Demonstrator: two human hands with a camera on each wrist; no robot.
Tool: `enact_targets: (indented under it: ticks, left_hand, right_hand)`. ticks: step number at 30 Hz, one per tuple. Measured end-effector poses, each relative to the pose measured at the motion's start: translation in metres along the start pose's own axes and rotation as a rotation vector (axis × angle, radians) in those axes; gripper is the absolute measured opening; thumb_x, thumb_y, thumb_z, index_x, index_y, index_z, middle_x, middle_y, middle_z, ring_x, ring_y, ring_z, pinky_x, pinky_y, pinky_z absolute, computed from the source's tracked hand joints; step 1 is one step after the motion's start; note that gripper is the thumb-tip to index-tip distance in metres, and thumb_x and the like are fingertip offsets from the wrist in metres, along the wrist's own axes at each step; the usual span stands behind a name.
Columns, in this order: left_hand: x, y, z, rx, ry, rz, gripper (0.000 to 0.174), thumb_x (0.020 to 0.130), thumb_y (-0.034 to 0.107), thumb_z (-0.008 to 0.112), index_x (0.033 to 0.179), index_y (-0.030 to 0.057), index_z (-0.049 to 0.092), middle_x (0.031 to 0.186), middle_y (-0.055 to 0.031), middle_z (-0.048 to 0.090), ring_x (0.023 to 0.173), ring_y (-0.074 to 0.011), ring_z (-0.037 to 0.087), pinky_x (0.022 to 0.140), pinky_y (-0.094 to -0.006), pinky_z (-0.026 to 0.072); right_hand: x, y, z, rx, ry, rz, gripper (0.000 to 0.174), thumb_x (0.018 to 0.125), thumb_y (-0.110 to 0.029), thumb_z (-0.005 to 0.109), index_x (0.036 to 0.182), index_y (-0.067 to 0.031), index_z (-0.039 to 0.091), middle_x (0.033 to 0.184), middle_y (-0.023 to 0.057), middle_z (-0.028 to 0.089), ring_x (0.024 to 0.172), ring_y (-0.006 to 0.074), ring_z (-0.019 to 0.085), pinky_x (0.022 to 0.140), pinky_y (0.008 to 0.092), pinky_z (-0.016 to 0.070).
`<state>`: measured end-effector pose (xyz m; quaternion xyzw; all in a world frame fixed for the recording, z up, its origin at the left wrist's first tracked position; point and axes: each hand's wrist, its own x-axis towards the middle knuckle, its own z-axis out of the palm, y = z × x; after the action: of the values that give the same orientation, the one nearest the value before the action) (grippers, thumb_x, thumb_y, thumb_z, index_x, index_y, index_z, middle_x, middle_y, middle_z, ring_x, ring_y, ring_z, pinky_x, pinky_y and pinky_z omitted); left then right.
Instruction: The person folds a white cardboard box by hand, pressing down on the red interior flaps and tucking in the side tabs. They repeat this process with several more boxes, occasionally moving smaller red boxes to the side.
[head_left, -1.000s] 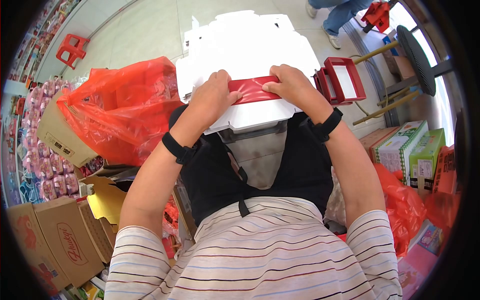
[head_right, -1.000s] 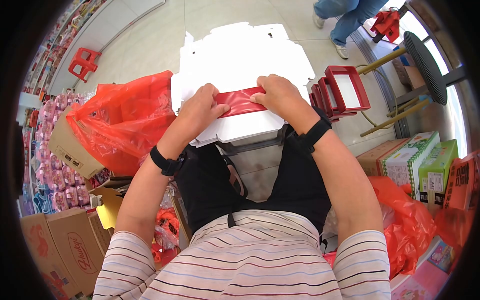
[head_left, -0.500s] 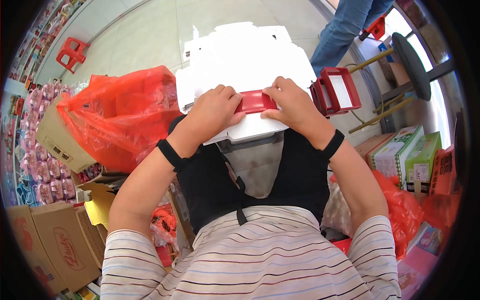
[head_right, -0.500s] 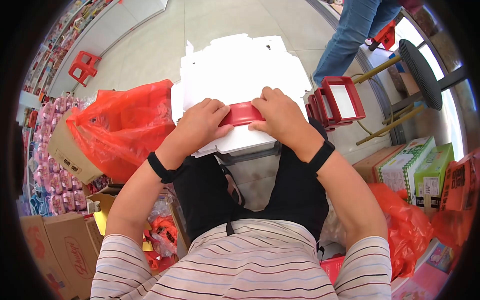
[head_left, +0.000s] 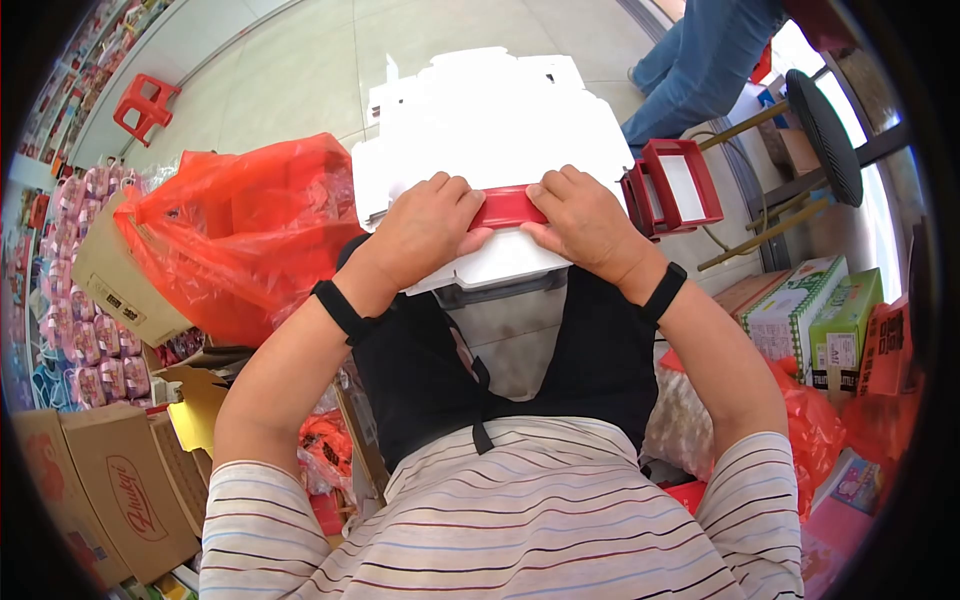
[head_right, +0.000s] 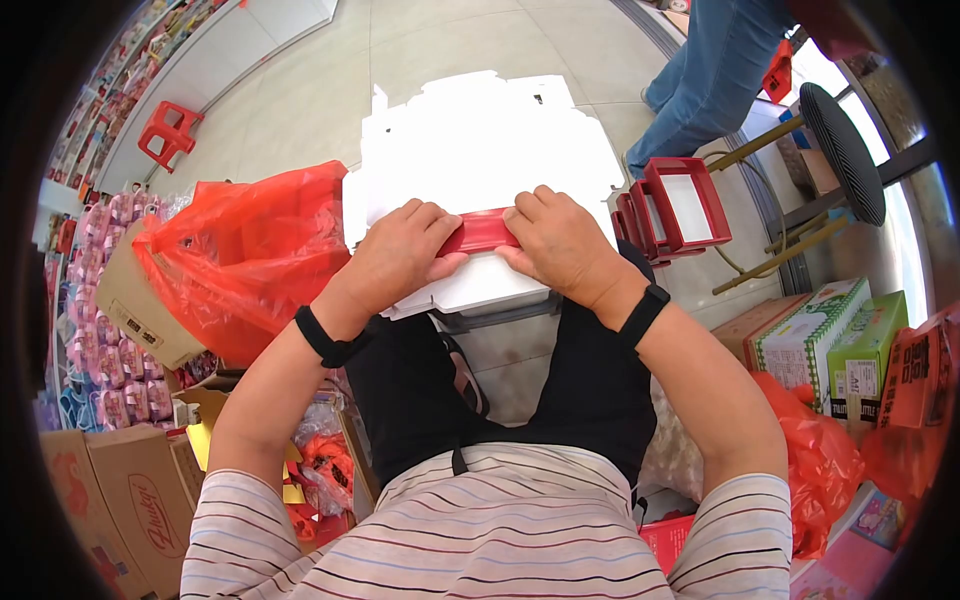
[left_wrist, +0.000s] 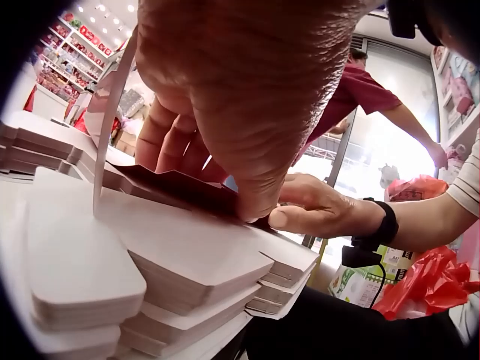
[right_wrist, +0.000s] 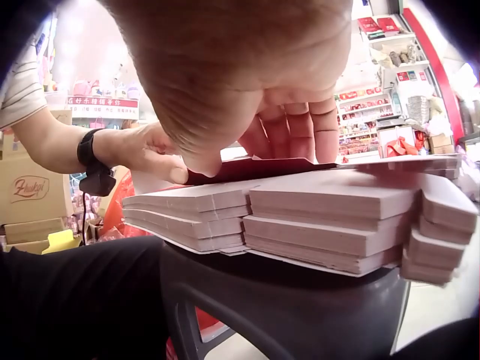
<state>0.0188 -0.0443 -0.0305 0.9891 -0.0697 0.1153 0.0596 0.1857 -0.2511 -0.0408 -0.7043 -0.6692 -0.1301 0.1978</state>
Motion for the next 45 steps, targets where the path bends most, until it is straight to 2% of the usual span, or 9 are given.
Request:
enact_targets:
  ticks: [10,19,22,25,27,34,40,43,45]
  left_hand:
    - [0.003,-0.010,0.003,-0.088,0.042,-0.025,0.028,0.097,0.026,0.073,0.117,0.0062,0.073,0.105,-0.0085,0.068,0.101,-0.0278,0.065,0.088,-0.0399,0.0569]
    - [0.012,-0.018,0.007,-0.225,0.029,-0.215,0.020,0.097,0.023,0.073,0.109,0.0062,0.070,0.105,-0.0108,0.070,0.101,-0.0335,0.066,0.087,-0.0435,0.0556]
    - [0.027,-0.020,-0.002,-0.388,-0.170,-0.484,0.029,0.097,0.026,0.075,0.113,0.0040,0.067,0.106,-0.0164,0.073,0.099,-0.0366,0.069,0.086,-0.0435,0.0560]
    - [0.035,-0.024,-0.010,-0.408,-0.244,-0.583,0.043,0.096,0.031,0.077,0.122,0.0009,0.062,0.106,-0.0218,0.074,0.097,-0.0394,0.072,0.087,-0.0431,0.0566]
    - [0.039,-0.031,-0.008,-0.437,-0.246,-0.585,0.051,0.095,0.034,0.078,0.128,-0.0003,0.059,0.111,-0.0235,0.073,0.102,-0.0394,0.072,0.089,-0.0425,0.0564]
    - [0.040,-0.024,-0.004,-0.183,-0.120,-0.573,0.064,0.088,0.035,0.085,0.135,0.0013,0.058,0.132,-0.0213,0.062,0.119,-0.0379,0.064,0.097,-0.0446,0.0529]
    - [0.028,-0.002,0.006,0.047,0.114,-0.332,0.049,0.089,0.026,0.080,0.132,0.0075,0.064,0.126,-0.0147,0.063,0.122,-0.0314,0.060,0.102,-0.0424,0.0471]
    - [0.018,0.008,0.021,0.089,0.116,-0.169,0.039,0.093,0.018,0.075,0.129,0.0071,0.065,0.126,-0.0126,0.062,0.121,-0.0308,0.059,0.103,-0.0423,0.0471]
    - [0.009,0.023,0.028,-0.045,0.143,-0.154,0.039,0.098,0.016,0.067,0.136,0.0045,0.063,0.134,-0.0140,0.060,0.130,-0.0338,0.056,0.111,-0.0460,0.0439]
  right_hand:
    - [0.007,0.010,0.002,0.096,-0.036,0.087,0.027,0.083,-0.022,0.081,0.103,-0.0062,0.072,0.099,0.0088,0.064,0.096,0.0294,0.063,0.084,0.0409,0.0541]
    - [0.023,0.028,0.002,0.240,-0.137,0.264,0.019,0.092,-0.022,0.076,0.101,-0.0063,0.072,0.096,0.0127,0.069,0.096,0.0340,0.067,0.085,0.0445,0.0545]
    - [0.032,0.035,0.001,0.307,-0.235,0.377,0.023,0.094,-0.026,0.075,0.103,-0.0052,0.070,0.097,0.0145,0.071,0.098,0.0360,0.068,0.086,0.0464,0.0540]
    - [0.041,0.038,-0.001,0.336,-0.321,0.492,0.029,0.095,-0.030,0.075,0.108,-0.0049,0.067,0.099,0.0157,0.071,0.099,0.0368,0.068,0.086,0.0469,0.0537]
    - [0.047,0.039,-0.006,0.344,-0.392,0.578,0.035,0.093,-0.032,0.077,0.112,-0.0053,0.065,0.100,0.0154,0.071,0.100,0.0366,0.068,0.085,0.0465,0.0539]
    - [0.040,0.031,-0.001,0.062,-0.182,0.472,0.041,0.088,-0.032,0.081,0.114,-0.0061,0.064,0.105,0.0136,0.064,0.102,0.0344,0.066,0.086,0.0433,0.0528]
    - [0.021,0.003,0.019,-0.133,0.178,0.087,0.022,0.086,-0.008,0.062,0.108,-0.0032,0.064,0.110,0.0152,0.063,0.108,0.0330,0.063,0.093,0.0431,0.0518]
    - [0.000,-0.023,0.028,0.038,0.080,0.151,0.038,0.090,-0.012,0.071,0.125,0.0015,0.064,0.132,0.0192,0.063,0.127,0.0357,0.060,0.111,0.0460,0.0484]
    - [-0.006,-0.030,0.024,0.059,0.039,0.176,0.046,0.092,-0.015,0.073,0.132,0.0033,0.062,0.137,0.0208,0.062,0.133,0.0371,0.058,0.115,0.0466,0.0458]
